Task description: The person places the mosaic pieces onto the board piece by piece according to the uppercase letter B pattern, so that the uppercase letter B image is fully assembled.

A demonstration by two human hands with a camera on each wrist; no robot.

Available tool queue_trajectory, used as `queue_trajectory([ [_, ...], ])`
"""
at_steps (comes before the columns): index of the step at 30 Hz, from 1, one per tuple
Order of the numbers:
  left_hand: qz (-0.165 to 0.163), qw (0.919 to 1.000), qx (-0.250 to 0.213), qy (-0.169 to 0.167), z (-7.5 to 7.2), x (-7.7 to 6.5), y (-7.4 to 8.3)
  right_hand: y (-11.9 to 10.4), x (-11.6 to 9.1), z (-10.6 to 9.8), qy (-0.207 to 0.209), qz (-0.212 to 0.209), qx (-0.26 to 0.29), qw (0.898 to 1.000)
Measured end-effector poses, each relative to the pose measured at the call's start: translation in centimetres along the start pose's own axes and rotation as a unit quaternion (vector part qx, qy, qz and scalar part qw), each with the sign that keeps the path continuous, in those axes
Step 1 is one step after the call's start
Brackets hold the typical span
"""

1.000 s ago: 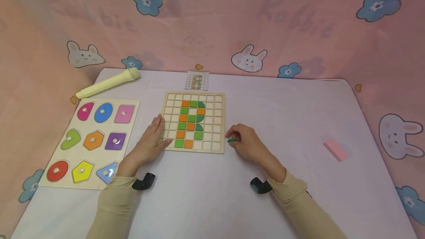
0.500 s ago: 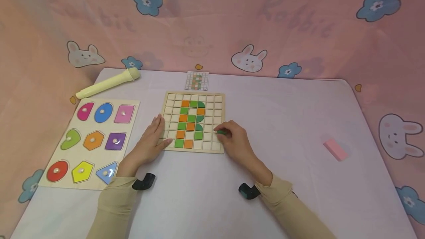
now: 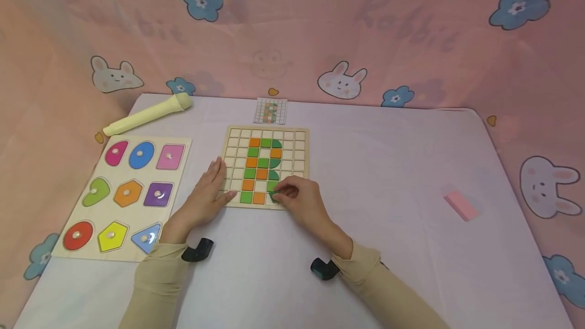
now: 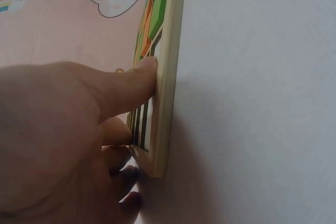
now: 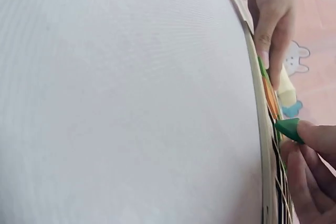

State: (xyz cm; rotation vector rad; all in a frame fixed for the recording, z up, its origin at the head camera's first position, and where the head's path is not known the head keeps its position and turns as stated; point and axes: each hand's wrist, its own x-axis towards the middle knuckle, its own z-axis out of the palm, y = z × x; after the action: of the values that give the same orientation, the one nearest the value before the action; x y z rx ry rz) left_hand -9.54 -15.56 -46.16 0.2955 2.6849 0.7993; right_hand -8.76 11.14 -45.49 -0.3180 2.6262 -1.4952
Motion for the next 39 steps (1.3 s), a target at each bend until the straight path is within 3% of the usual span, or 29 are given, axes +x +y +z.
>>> queue_trajectory([
  [9, -0.004, 1.0, 0.001, 0.002, 0.0, 0.0, 0.3, -0.2, 0.4, 0.8, -0.007, 0.029, -0.059, 0.998],
  [21, -0.002, 1.0, 0.004, -0.003, -0.1, 0.1, 0.3, -0.1, 1.0, 0.8, -0.02, 0.017, -0.085, 0.996],
  [32, -0.013, 0.9998, 0.014, 0.009, -0.5, 0.1, 0.5, -0.1, 1.1, 0.9, -0.006, 0.041, -0.11, 0.993],
  [39, -0.038, 0.9982, -0.031, 0.034, -1.4, 0.4, 0.6, 0.5, 1.7, -0.3, 0.018, 0.019, -0.125, 0.992],
])
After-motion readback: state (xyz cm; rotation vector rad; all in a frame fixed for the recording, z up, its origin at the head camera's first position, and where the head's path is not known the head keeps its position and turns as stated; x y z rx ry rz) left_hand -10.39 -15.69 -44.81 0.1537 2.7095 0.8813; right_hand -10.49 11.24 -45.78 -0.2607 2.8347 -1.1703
